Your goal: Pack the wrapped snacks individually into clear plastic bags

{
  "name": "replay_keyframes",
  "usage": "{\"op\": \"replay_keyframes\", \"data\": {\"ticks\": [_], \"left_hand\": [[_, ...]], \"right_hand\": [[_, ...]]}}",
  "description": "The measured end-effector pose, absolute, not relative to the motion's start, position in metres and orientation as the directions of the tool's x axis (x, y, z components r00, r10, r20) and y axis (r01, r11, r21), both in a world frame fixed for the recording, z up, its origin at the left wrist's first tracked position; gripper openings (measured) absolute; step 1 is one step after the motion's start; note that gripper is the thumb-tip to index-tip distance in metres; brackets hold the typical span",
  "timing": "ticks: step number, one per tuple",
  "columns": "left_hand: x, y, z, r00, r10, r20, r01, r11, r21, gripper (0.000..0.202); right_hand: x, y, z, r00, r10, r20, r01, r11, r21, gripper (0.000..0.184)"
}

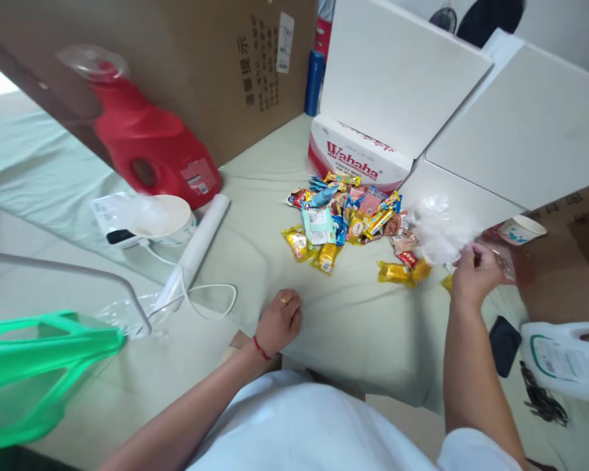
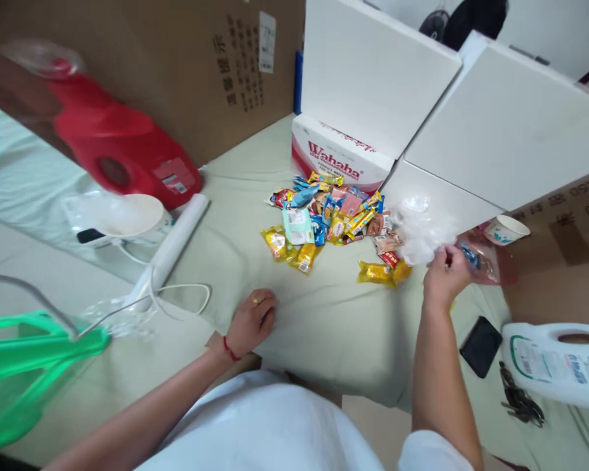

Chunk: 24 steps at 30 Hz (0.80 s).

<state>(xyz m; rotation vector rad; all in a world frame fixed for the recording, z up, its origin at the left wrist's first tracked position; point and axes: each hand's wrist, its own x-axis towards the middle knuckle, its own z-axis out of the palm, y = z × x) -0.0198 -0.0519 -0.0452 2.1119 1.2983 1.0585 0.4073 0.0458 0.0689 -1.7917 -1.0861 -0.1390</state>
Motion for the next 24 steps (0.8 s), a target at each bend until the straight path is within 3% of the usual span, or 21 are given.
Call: {"op": "replay_keyframes", "data": {"ticks": [2, 3, 6, 9, 11, 14, 18, 21, 24], "left_hand": [[-0.020, -0.052, -0.042, 0.207, 0.927, 0.312, 0.472, -0.374, 0.799, 0.015], [-0.019, -0.051, -0.038, 0.173, 0.953, 0.248, 0.412, -0.298, 0.861, 0.014], [-0.008, -0.045, -0.025, 0.121, 0.990, -0.070, 0.079, 0.060, 0.995, 0.022], [0.010, -0.037, -0.013, 0.229, 0.906, -0.356, -0.321, 0.415, 0.851, 0.047], [0.020, -0.033, -0.011, 0.337, 0.835, -0.435, -0.427, 0.547, 0.720, 0.053], [0.025, -0.028, -0.015, 0.370, 0.808, -0.459, -0.462, 0.589, 0.663, 0.045], [0.017, -0.025, -0.021, 0.258, 0.849, -0.461, -0.548, 0.522, 0.653, 0.040], [0.009, -0.022, -0.018, 0.195, 0.850, -0.489, -0.631, 0.490, 0.602, 0.036], [0.008, -0.023, -0.012, 0.199, 0.828, -0.525, -0.630, 0.518, 0.578, 0.036]], "right_hand": [[0.360, 0.020, 0.057, 0.706, 0.621, 0.340, 0.372, 0.083, -0.924, 0.036], [0.334, 0.005, 0.048, 0.698, 0.685, 0.210, 0.175, 0.121, -0.977, 0.037], [0.260, -0.035, 0.021, 0.502, 0.847, -0.172, -0.272, -0.035, -0.962, 0.041], [0.212, -0.061, 0.003, 0.278, 0.894, -0.350, -0.437, -0.206, -0.875, 0.041], [0.200, -0.070, -0.001, 0.188, 0.905, -0.381, -0.428, -0.273, -0.861, 0.039], [0.204, -0.074, -0.001, 0.226, 0.909, -0.349, -0.337, -0.263, -0.904, 0.037], [0.227, -0.078, 0.000, 0.377, 0.914, -0.150, -0.146, -0.101, -0.984, 0.030], [0.242, -0.085, -0.004, 0.370, 0.929, 0.017, 0.024, 0.008, -1.000, 0.021], [0.248, -0.093, -0.009, 0.367, 0.929, 0.056, 0.092, 0.024, -0.995, 0.019]]}}
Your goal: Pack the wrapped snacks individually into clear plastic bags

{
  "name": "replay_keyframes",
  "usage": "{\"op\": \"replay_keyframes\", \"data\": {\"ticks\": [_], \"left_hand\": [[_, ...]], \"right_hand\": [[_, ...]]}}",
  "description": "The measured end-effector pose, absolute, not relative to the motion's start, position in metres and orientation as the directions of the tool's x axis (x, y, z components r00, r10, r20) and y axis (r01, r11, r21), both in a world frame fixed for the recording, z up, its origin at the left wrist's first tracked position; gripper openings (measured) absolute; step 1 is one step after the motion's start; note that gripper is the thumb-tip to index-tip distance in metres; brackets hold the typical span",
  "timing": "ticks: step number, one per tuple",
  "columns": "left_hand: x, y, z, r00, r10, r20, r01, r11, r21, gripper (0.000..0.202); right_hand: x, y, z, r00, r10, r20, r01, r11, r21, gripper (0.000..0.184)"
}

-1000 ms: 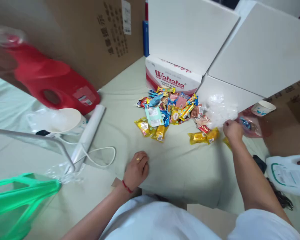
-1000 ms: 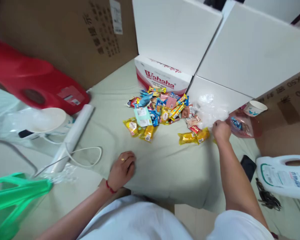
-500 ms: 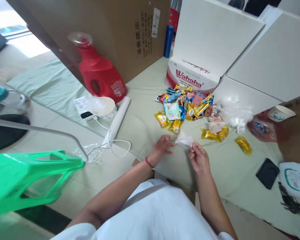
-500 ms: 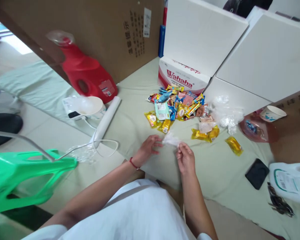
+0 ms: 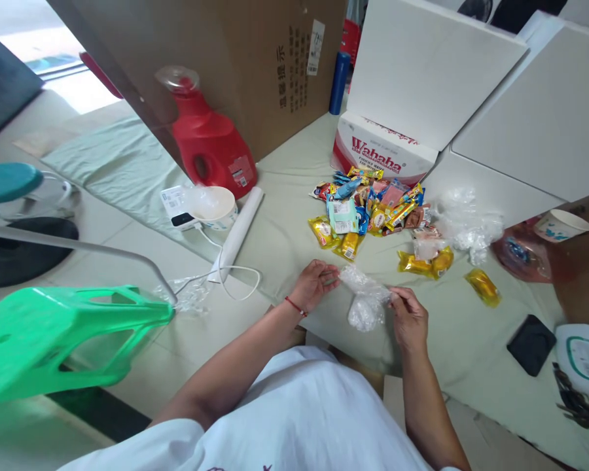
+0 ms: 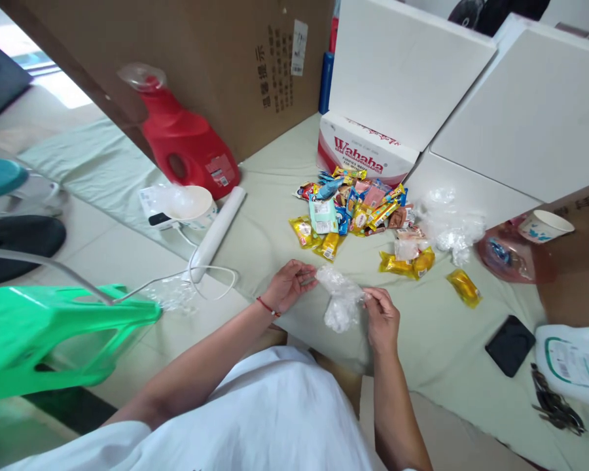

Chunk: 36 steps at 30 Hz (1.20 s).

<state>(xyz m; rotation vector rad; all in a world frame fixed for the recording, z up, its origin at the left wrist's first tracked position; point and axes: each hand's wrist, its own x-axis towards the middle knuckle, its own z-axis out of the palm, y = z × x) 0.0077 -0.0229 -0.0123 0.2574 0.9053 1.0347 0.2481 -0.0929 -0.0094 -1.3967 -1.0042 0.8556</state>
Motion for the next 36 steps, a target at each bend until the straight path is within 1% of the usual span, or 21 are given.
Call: {"op": "replay_keyframes", "data": {"ticks": [3, 6, 7, 9, 12, 15, 16, 18, 19, 20, 21, 23, 25, 26, 28, 29, 31, 34, 36], "left_hand": [[0.016, -0.028, -0.008, 0.233, 0.787, -0.571, -0.497, 0.601, 0.626, 0.043], [0.028, -0.032, -0.009, 0.225, 0.793, -0.566, -0.367, 0.607, 0.705, 0.052], [0.031, -0.032, -0.010, 0.220, 0.805, -0.551, -0.360, 0.592, 0.721, 0.053], [0.033, -0.029, -0.012, 0.193, 0.841, -0.505, -0.399, 0.538, 0.743, 0.050], [0.030, -0.024, -0.013, 0.084, 0.906, -0.415, -0.436, 0.408, 0.802, 0.045], [0.030, -0.023, -0.011, 0.021, 0.940, -0.340, -0.369, 0.324, 0.871, 0.043], [0.032, -0.024, -0.009, 0.028, 0.946, -0.324, -0.349, 0.313, 0.883, 0.042], [0.036, -0.028, -0.006, 0.065, 0.946, -0.318, -0.342, 0.321, 0.883, 0.043], [0.037, -0.030, -0.004, 0.086, 0.942, -0.325, -0.357, 0.334, 0.872, 0.045], [0.038, -0.032, -0.003, 0.099, 0.937, -0.334, -0.383, 0.345, 0.857, 0.047], [0.038, -0.034, -0.001, 0.099, 0.935, -0.340, -0.411, 0.350, 0.842, 0.050], [0.034, -0.039, -0.001, 0.058, 0.933, -0.354, -0.432, 0.343, 0.834, 0.058], [0.028, -0.046, -0.002, 0.021, 0.930, -0.368, -0.357, 0.351, 0.866, 0.060], [0.025, -0.051, -0.003, 0.037, 0.927, -0.374, -0.295, 0.368, 0.882, 0.056], [0.021, -0.059, -0.007, 0.143, 0.914, -0.381, -0.206, 0.404, 0.891, 0.047], [0.020, -0.062, -0.009, 0.207, 0.901, -0.380, -0.210, 0.420, 0.883, 0.045], [0.018, -0.064, -0.013, 0.290, 0.883, -0.370, -0.283, 0.448, 0.848, 0.044], [0.010, -0.061, -0.018, 0.296, 0.871, -0.392, -0.391, 0.485, 0.782, 0.046], [0.002, -0.058, -0.019, 0.306, 0.856, -0.418, -0.425, 0.515, 0.744, 0.047]], "right_hand": [[0.247, -0.098, -0.014, 0.354, 0.934, 0.045, 0.089, 0.014, -0.996, 0.020], [0.248, -0.099, -0.016, 0.287, 0.950, 0.120, 0.163, 0.075, -0.984, 0.016], [0.250, -0.100, -0.015, 0.261, 0.954, 0.147, 0.192, 0.098, -0.976, 0.015], [0.257, -0.101, -0.012, 0.200, 0.963, 0.182, 0.248, 0.130, -0.960, 0.013], [0.268, -0.105, -0.001, 0.159, 0.958, 0.238, 0.370, 0.165, -0.914, 0.018], [0.263, -0.107, 0.014, 0.145, 0.921, 0.361, 0.531, 0.236, -0.814, 0.019], [0.257, -0.106, 0.019, 0.093, 0.915, 0.392, 0.585, 0.268, -0.765, 0.022], [0.241, -0.101, 0.023, -0.071, 0.919, 0.388, 0.662, 0.334, -0.671, 0.028], [0.232, -0.098, 0.023, -0.142, 0.922, 0.359, 0.677, 0.355, -0.645, 0.026], [0.224, -0.094, 0.021, -0.179, 0.930, 0.321, 0.674, 0.354, -0.648, 0.022], [0.217, -0.091, 0.017, -0.171, 0.943, 0.285, 0.657, 0.325, -0.681, 0.020], [0.207, -0.087, 0.008, -0.032, 0.976, 0.217, 0.583, 0.195, -0.788, 0.022], [0.199, -0.087, -0.001, 0.141, 0.982, 0.123, 0.463, 0.044, -0.885, 0.022], [0.195, -0.088, -0.004, 0.187, 0.980, 0.067, 0.390, -0.011, -0.921, 0.022], [0.188, -0.090, -0.006, 0.178, 0.983, -0.052, 0.228, -0.092, -0.969, 0.025], [0.186, -0.091, -0.006, 0.149, 0.982, -0.115, 0.139, -0.135, -0.981, 0.028], [0.184, -0.091, -0.003, 0.109, 0.967, -0.228, -0.051, -0.224, -0.973, 0.033], [0.193, -0.088, 0.003, 0.136, 0.929, -0.344, -0.292, -0.295, -0.910, 0.038], [0.204, -0.086, 0.005, 0.172, 0.906, -0.386, -0.386, -0.298, -0.873, 0.040]]}}
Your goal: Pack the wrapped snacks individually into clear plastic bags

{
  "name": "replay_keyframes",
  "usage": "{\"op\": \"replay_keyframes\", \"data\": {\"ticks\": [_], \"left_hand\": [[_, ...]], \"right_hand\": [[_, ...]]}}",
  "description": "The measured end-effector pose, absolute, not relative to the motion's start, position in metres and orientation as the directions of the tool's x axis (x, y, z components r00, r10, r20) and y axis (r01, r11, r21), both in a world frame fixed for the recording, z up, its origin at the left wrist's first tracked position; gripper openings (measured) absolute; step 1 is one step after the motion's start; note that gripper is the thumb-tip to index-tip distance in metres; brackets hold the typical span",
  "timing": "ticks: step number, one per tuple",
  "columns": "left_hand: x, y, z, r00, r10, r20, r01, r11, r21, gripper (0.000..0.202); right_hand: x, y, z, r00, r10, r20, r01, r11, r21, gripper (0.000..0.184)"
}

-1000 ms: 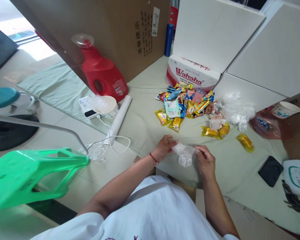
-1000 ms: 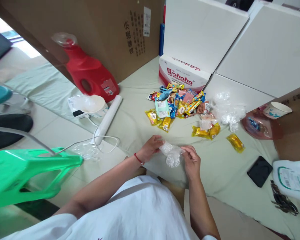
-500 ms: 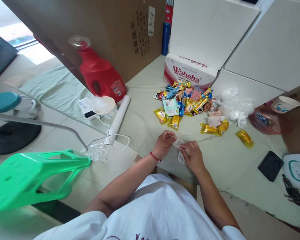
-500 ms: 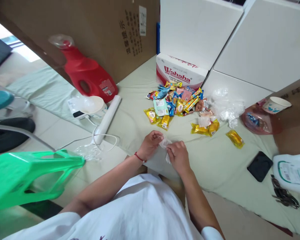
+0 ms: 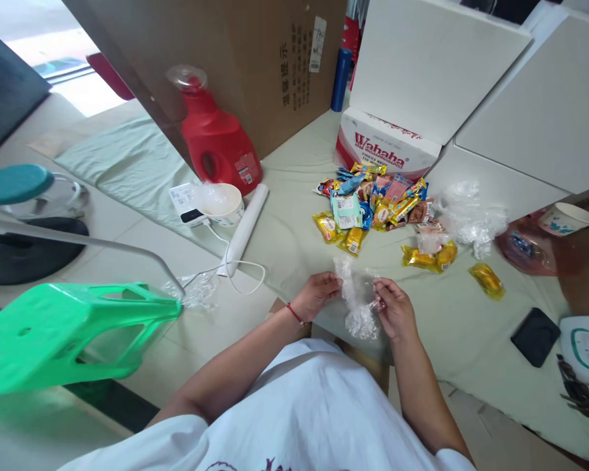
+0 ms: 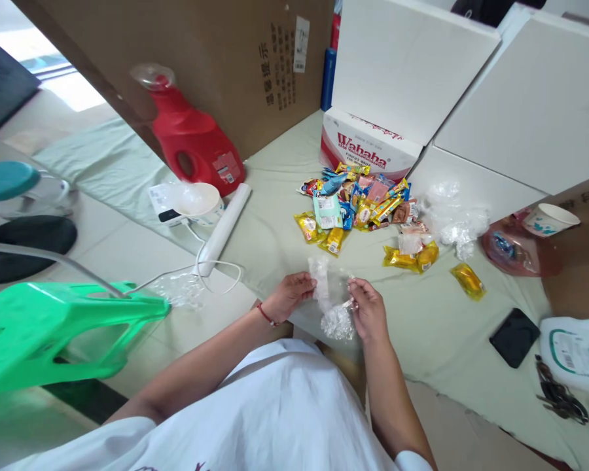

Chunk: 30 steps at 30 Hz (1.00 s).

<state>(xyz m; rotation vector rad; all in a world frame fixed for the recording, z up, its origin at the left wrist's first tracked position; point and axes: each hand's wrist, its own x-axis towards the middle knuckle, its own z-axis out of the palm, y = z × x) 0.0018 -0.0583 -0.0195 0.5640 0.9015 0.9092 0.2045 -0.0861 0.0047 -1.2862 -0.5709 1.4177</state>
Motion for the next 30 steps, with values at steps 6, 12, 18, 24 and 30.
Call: {"op": "replay_keyframes", "data": {"ticks": [6, 12, 18, 24, 30], "left_hand": [[-0.018, -0.059, -0.018, 0.285, 0.844, -0.454, -0.444, 0.537, 0.718, 0.051], [-0.003, -0.058, -0.006, 0.305, 0.782, -0.544, -0.466, 0.620, 0.631, 0.057], [0.028, -0.046, -0.001, 0.428, 0.724, -0.541, -0.476, 0.689, 0.546, 0.048], [0.032, -0.041, -0.007, 0.326, 0.849, -0.417, -0.516, 0.529, 0.674, 0.042], [0.015, -0.036, -0.016, 0.204, 0.871, -0.447, -0.500, 0.485, 0.717, 0.042]], "right_hand": [[0.226, -0.089, 0.003, 0.258, 0.887, -0.383, -0.512, -0.210, -0.833, 0.034], [0.212, -0.092, 0.007, 0.087, 0.943, -0.321, -0.601, -0.207, -0.772, 0.026], [0.208, -0.093, 0.010, -0.090, 0.951, -0.297, -0.626, -0.286, -0.726, 0.022], [0.226, -0.099, 0.008, 0.017, 0.950, -0.312, -0.568, -0.248, -0.785, 0.025], [0.262, -0.099, 0.002, 0.201, 0.937, -0.287, -0.546, -0.136, -0.827, 0.028]]}}
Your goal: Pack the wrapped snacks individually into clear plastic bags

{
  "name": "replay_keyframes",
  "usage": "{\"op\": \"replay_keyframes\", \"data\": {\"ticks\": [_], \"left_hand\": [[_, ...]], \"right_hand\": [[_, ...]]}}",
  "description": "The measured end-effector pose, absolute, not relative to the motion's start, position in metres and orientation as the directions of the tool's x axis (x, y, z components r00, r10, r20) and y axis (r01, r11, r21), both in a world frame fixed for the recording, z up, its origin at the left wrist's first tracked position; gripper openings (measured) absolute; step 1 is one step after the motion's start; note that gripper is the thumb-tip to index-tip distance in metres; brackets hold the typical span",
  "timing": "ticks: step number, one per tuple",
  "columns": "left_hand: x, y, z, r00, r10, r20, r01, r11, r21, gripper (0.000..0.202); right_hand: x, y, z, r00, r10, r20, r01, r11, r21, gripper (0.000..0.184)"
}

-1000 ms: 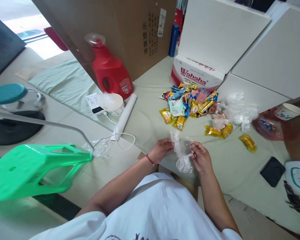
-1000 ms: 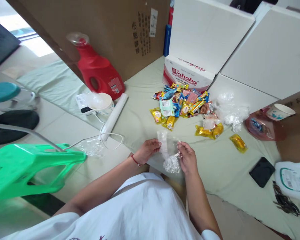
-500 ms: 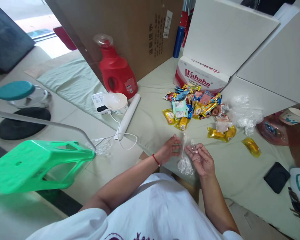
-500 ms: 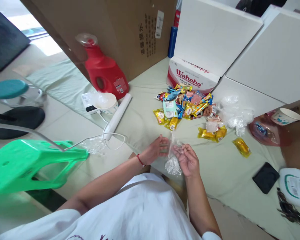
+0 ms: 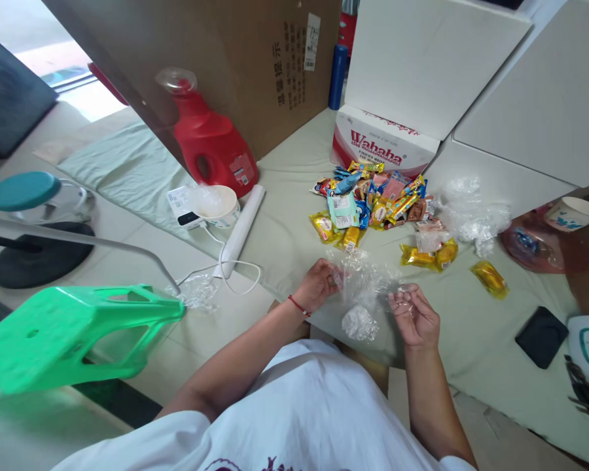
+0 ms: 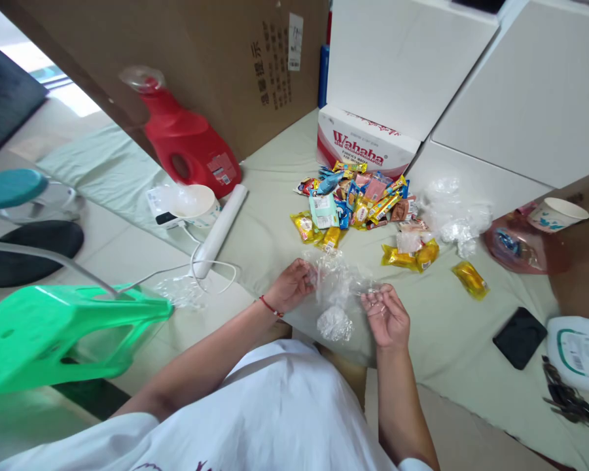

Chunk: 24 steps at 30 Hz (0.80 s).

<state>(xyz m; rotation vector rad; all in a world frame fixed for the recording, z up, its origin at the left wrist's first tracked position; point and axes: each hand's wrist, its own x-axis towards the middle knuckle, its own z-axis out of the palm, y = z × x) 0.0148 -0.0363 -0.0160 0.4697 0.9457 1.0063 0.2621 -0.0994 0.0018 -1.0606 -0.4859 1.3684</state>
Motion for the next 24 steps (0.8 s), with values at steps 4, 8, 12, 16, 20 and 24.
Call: {"op": "replay_keyframes", "data": {"ticks": [4, 8, 12, 16, 20, 24], "left_hand": [[0.000, -0.032, -0.024, 0.014, 0.917, -0.400, -0.413, 0.369, 0.832, 0.033], [-0.015, -0.029, -0.030, -0.088, 0.957, -0.276, -0.083, 0.269, 0.959, 0.025], [-0.019, -0.026, -0.035, -0.085, 0.975, -0.207, 0.202, 0.220, 0.954, 0.018], [-0.016, -0.020, -0.035, -0.057, 0.978, -0.201, 0.242, 0.209, 0.947, 0.017], [-0.017, -0.011, -0.033, -0.015, 0.977, -0.212, 0.231, 0.210, 0.950, 0.017], [-0.023, -0.001, -0.032, 0.000, 0.972, -0.233, 0.185, 0.229, 0.956, 0.018]], "right_hand": [[0.286, -0.094, -0.006, 0.290, 0.908, -0.301, -0.547, -0.101, -0.831, 0.032], [0.304, -0.094, -0.020, 0.411, 0.848, -0.336, -0.411, -0.157, -0.898, 0.039], [0.317, -0.104, -0.023, 0.512, 0.856, -0.070, 0.220, -0.210, -0.953, 0.036], [0.315, -0.109, -0.006, 0.108, 0.935, 0.339, 0.813, 0.113, -0.571, 0.050], [0.300, -0.098, 0.009, -0.316, 0.922, 0.223, 0.764, 0.387, -0.517, 0.031], [0.294, -0.087, 0.018, -0.314, 0.944, 0.099, 0.543, 0.265, -0.797, 0.011]]}}
